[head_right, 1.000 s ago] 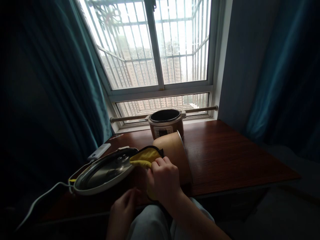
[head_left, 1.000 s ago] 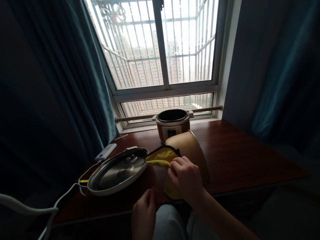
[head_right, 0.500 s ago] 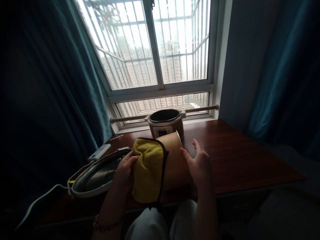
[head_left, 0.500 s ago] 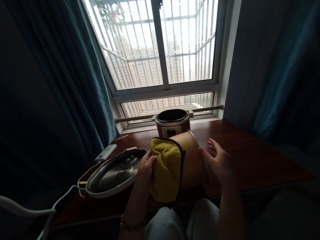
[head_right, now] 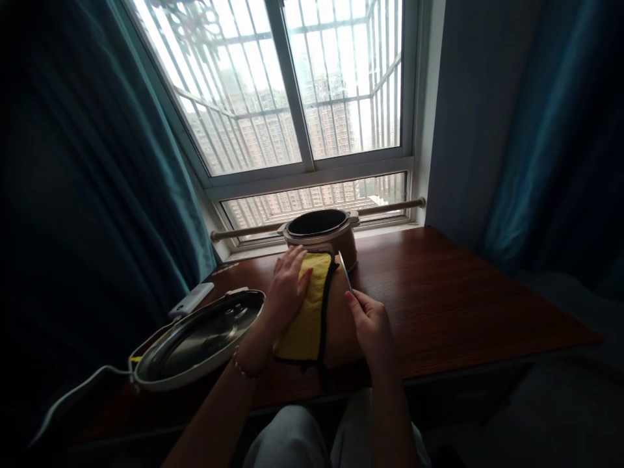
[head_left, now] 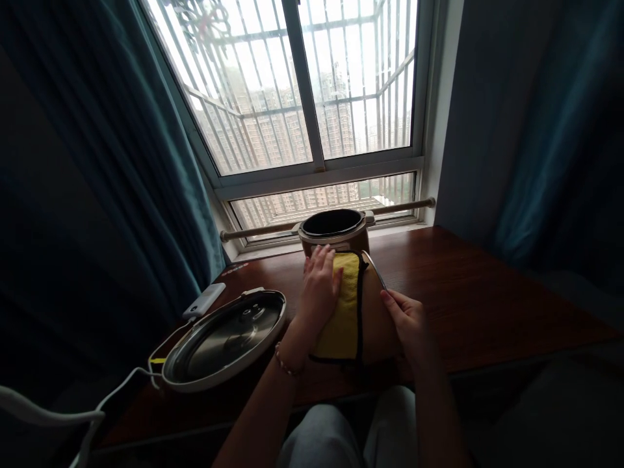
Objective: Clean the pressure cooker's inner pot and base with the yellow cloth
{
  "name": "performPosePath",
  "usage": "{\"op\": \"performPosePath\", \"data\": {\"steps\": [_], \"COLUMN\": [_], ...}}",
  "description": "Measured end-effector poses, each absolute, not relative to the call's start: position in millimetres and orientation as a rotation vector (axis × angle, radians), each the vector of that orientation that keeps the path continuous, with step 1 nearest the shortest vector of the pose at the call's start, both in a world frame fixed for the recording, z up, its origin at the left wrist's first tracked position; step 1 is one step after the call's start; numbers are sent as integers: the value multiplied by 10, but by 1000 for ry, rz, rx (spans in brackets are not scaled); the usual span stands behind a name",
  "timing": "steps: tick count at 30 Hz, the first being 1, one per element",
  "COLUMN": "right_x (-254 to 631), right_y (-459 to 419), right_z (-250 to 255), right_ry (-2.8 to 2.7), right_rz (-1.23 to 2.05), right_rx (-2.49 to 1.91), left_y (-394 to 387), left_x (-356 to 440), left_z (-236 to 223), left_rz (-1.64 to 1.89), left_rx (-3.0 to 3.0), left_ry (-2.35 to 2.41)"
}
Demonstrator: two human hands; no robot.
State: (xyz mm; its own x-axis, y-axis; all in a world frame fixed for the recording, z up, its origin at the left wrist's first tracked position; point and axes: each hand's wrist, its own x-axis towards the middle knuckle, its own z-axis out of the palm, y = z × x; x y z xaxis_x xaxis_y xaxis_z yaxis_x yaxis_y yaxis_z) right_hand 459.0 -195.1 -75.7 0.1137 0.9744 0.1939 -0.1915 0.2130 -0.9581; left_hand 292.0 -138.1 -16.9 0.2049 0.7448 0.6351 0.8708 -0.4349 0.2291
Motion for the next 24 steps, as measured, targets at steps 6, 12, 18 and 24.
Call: {"op": "performPosePath", "data": {"steps": [6, 12, 18, 24], "right_x": [4583, 4565, 4516, 4517], "right_y": [-1963, -1981, -1992, -2000], "right_z": [-786, -795, -794, -816], "right_ry": [-1074, -1039, -1014, -935], "right_rz": [1090, 1099, 1052, 1119], "right_rx": [-946, -943, -984, -932], "left_y": [-1445, -1539, -1697, -1879], "left_x": [3003, 3096, 3269, 3338], "left_z": [-169, -195, -240, -344], "left_rz": [-684, -673, -722, -754], "left_rx": [-2486, -2405, -2385, -2323], "left_ry": [-1534, -1467, -1375, -1391]}}
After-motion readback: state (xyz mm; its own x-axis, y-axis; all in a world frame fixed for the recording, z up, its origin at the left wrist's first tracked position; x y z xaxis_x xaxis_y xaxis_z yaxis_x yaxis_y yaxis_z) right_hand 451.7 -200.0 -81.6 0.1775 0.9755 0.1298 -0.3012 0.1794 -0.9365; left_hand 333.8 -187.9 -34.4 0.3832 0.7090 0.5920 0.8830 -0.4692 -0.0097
